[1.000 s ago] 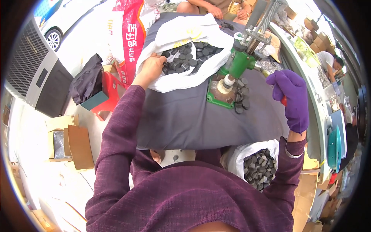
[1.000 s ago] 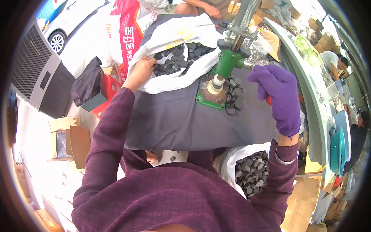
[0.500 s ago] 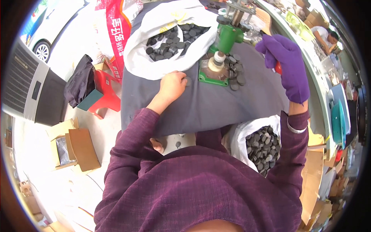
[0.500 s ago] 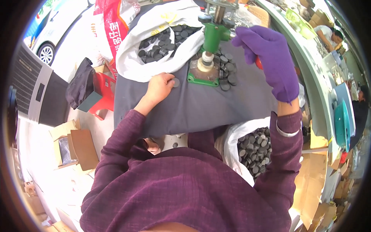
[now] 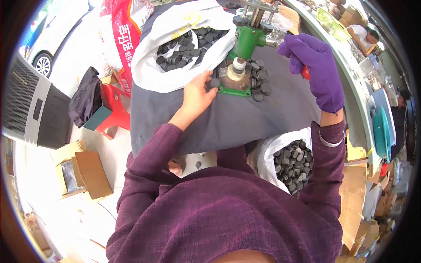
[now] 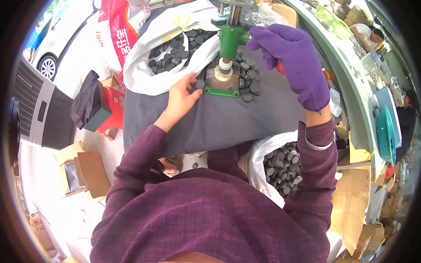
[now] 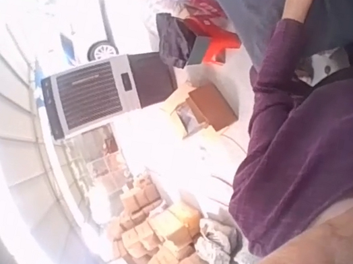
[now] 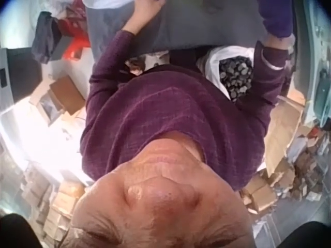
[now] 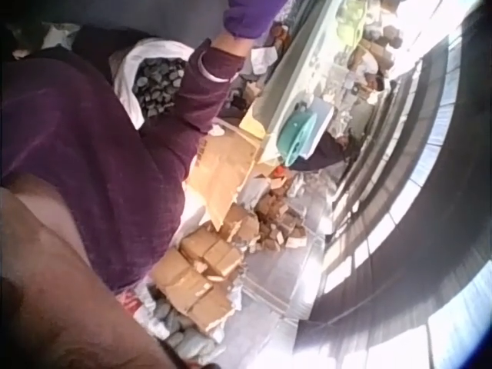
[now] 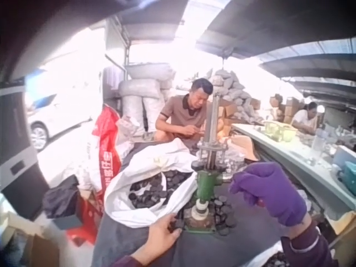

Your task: The person processes small black rubber circular components by hand using a manual lever press.

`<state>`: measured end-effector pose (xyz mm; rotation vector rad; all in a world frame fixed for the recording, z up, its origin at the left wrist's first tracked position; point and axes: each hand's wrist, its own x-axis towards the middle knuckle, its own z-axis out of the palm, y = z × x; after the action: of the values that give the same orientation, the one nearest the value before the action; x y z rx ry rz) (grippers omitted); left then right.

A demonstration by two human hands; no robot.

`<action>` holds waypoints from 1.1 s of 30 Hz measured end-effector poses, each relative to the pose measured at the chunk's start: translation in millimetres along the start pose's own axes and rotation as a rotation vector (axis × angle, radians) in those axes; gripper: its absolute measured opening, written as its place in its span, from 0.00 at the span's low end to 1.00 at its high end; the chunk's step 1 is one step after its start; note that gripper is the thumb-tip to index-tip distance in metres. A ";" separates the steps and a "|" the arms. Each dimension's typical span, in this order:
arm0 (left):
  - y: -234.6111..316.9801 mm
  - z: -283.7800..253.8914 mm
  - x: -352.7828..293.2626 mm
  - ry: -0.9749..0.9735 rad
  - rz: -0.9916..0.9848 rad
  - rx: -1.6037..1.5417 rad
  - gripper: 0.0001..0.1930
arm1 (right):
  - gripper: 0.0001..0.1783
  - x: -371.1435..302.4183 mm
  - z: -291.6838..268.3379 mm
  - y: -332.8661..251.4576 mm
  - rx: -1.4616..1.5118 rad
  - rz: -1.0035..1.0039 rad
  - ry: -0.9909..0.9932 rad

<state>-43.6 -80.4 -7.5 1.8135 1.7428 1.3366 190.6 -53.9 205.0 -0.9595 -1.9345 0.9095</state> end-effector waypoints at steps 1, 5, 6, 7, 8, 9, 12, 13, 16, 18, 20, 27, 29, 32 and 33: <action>5.4 6.0 9.2 0.047 0.034 -0.018 0.25 | 0.16 -0.4 -1.4 -0.3 0.000 0.001 0.000; 5.5 30.1 36.6 0.142 0.108 0.106 0.30 | 0.16 1.1 0.2 -1.4 0.008 0.011 0.012; 6.8 32.9 41.6 0.108 0.117 0.161 0.30 | 0.15 1.1 0.4 -0.9 0.020 0.012 0.022; 8.2 36.1 44.1 0.107 0.118 0.155 0.30 | 0.15 1.2 -0.6 -0.9 0.015 0.015 0.023; 9.5 39.3 46.6 0.110 0.141 0.148 0.31 | 0.15 1.3 -1.8 -1.8 0.008 0.026 0.010; 11.7 40.0 47.4 0.112 0.161 0.146 0.31 | 0.14 1.1 -1.8 -2.0 0.007 0.038 -0.006; 17.4 43.7 53.9 0.090 0.168 0.111 0.30 | 0.12 1.0 -1.8 -2.4 0.033 0.012 -0.012; 16.6 47.6 55.0 0.090 0.163 0.109 0.30 | 0.12 0.6 -1.9 -1.2 0.031 0.015 -0.016; 16.0 57.1 57.1 0.106 0.121 0.064 0.32 | 0.11 0.5 -2.2 2.7 0.042 -0.023 -0.002; 16.8 62.2 56.8 0.092 -0.004 0.005 0.36 | 0.11 0.3 -2.0 2.8 0.027 -0.036 -0.005; 17.0 68.4 58.5 0.128 -0.004 -0.006 0.37 | 0.11 0.4 -4.1 3.9 0.032 -0.032 -0.012; 14.3 78.3 60.9 0.205 -0.055 -0.047 0.39 | 0.09 1.0 -0.1 -1.3 0.066 0.090 0.036; 12.4 76.9 60.7 0.198 -0.080 -0.050 0.39 | 0.08 -5.8 2.7 1.5 -0.031 0.012 -0.033; 11.5 75.6 59.9 0.220 -0.054 -0.096 0.41 | 0.08 -47.7 29.9 56.4 -0.136 -0.032 0.060; 12.4 74.9 60.6 0.218 -0.056 -0.175 0.41 | 0.07 -48.1 38.7 71.9 -0.601 -0.629 -0.012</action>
<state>11.2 -0.4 -13.0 1.5639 1.7045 1.6595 198.4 -71.5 112.2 -0.5750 -2.3635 -0.0347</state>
